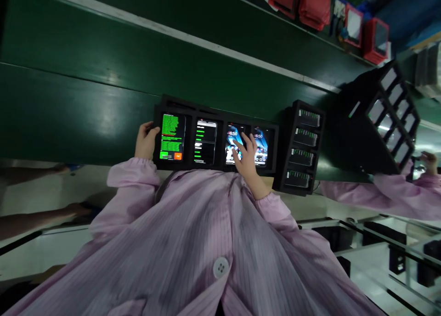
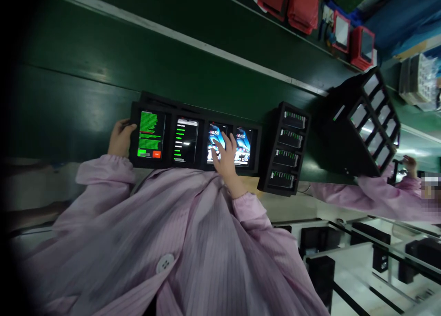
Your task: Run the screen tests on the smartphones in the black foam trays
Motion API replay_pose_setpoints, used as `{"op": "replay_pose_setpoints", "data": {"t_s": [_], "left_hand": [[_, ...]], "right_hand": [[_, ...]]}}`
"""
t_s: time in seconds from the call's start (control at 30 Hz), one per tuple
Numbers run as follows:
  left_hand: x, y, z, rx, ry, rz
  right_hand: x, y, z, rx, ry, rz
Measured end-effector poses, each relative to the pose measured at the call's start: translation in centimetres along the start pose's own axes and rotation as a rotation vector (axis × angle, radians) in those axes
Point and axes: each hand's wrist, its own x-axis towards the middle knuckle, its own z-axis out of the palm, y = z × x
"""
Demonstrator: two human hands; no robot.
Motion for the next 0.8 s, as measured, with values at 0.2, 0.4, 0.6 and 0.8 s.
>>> {"op": "replay_pose_setpoints", "data": {"t_s": [0.2,0.4,0.6,0.8], "left_hand": [[-2.5,1.1,-0.2,0.158,0.157,0.357],[-5.6,2.1,0.5,0.222,0.074,0.6],[-7.1,2.3,1.7,0.219,0.017,0.692],[-8.6,2.7,2.1,0.256,-0.069,0.723]], "right_hand": [[-6.2,4.4,-4.7,-0.141,0.224,0.122],[-8.7,3.2,-5.0,-0.084,0.057,0.067],[-6.3,0.9,-2.3,-0.024,-0.183,-0.023],[-4.5,1.1,-1.3,-0.047,-0.128,0.019]]}}
